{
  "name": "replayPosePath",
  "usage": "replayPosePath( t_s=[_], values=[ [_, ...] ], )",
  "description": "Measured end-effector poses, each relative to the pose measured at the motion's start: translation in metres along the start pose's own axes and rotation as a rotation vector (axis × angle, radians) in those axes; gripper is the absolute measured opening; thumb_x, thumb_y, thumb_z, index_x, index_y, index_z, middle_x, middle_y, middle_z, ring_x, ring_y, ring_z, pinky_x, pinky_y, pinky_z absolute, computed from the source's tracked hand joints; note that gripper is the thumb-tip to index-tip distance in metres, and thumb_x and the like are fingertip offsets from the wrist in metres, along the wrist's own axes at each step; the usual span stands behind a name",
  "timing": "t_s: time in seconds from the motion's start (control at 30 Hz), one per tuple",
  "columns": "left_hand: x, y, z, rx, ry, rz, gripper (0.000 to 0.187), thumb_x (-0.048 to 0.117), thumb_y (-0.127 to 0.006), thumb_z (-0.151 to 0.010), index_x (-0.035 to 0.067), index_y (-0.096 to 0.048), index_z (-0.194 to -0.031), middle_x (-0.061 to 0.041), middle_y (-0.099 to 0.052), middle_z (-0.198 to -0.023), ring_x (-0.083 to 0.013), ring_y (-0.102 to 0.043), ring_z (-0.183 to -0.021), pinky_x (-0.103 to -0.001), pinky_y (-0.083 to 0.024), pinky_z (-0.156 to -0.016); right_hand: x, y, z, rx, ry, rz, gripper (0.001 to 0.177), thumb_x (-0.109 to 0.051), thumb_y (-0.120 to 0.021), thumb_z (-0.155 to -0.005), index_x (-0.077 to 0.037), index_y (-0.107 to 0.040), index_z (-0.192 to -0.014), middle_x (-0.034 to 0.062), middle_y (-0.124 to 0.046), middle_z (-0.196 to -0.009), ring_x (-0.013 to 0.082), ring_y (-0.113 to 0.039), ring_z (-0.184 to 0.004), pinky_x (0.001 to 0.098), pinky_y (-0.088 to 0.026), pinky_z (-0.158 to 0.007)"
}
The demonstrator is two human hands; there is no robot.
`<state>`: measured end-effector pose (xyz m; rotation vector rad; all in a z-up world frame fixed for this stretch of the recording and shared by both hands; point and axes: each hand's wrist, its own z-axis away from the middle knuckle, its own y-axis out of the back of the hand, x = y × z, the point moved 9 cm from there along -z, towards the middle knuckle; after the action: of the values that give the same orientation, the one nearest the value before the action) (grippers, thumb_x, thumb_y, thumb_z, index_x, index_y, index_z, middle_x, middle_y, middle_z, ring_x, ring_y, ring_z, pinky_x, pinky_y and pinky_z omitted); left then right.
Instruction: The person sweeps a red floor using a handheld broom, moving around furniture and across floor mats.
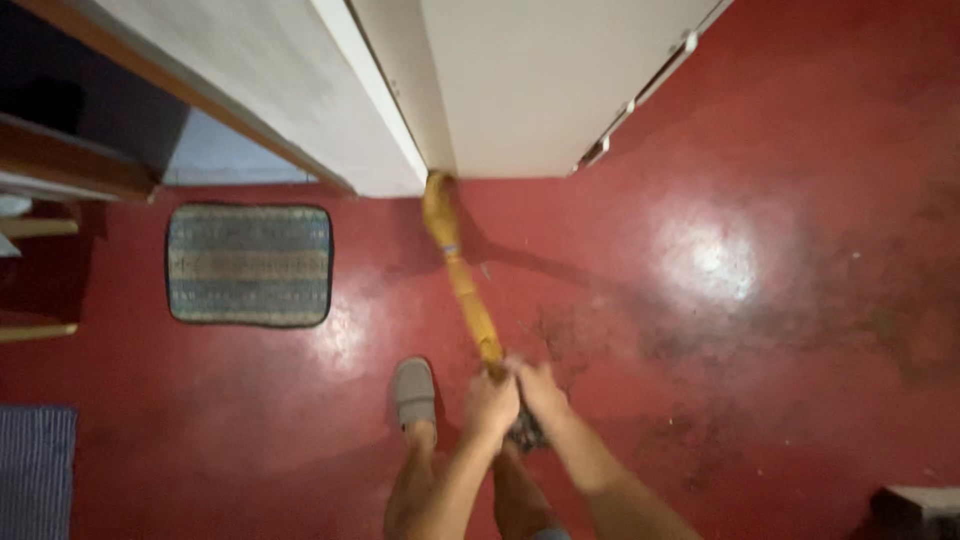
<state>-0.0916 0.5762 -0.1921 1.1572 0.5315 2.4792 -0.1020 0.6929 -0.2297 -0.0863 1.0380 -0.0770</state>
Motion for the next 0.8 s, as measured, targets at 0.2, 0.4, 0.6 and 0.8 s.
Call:
replayPosePath(
  t_s=[0.2, 0.4, 0.6, 0.8],
  values=[
    [0.019, 0.015, 0.071, -0.119, 0.092, 0.028, 0.049, 0.045, -0.046, -0.097, 0.011, -0.060, -0.130, -0.027, -0.072, -0.100, -0.0483, -0.068, -0.099, -0.057, -0.053, -0.081, -0.013, 0.020, 0.070, 0.089, 0.044, 0.030, 0.035, -0.021, -0.070, -0.097, 0.012, -0.068, -0.084, 0.0093, -0.063, -0.074, 0.0171, -0.061, -0.071, 0.0343, -0.054, -0.065],
    [0.004, 0.051, 0.127, 0.025, 0.253, 0.075, 0.061, 0.044, -0.054, -0.088, 0.020, -0.050, -0.144, -0.024, -0.073, -0.102, -0.0451, -0.071, -0.097, -0.055, -0.056, -0.080, -0.017, -0.026, 0.122, -0.045, -0.206, -0.295, 0.054, -0.020, -0.063, -0.088, 0.004, -0.060, -0.135, 0.0046, -0.076, -0.112, 0.0129, -0.069, -0.100, 0.0263, -0.053, -0.091],
    [0.006, 0.020, 0.016, 0.035, 0.084, -0.025, 0.043, 0.042, -0.056, -0.098, 0.003, -0.064, -0.112, -0.029, -0.071, -0.103, -0.0475, -0.069, -0.101, -0.054, -0.056, -0.081, 0.061, 0.006, 0.002, 0.037, -0.223, 0.007, 0.038, -0.024, -0.064, -0.092, 0.008, -0.077, -0.107, 0.0088, -0.078, -0.089, 0.0163, -0.070, -0.081, 0.0336, -0.058, -0.073],
    [0.032, 0.019, 0.062, -0.158, 0.082, -0.045, 0.044, 0.042, -0.051, -0.097, 0.011, -0.062, -0.127, -0.027, -0.072, -0.105, -0.0456, -0.067, -0.105, -0.055, -0.053, -0.085, -0.008, 0.017, 0.070, 0.149, -0.058, -0.087, 0.043, -0.019, -0.068, -0.098, 0.023, -0.069, -0.088, 0.0187, -0.066, -0.077, 0.0217, -0.060, -0.074, 0.0401, -0.052, -0.065]
  ],
)
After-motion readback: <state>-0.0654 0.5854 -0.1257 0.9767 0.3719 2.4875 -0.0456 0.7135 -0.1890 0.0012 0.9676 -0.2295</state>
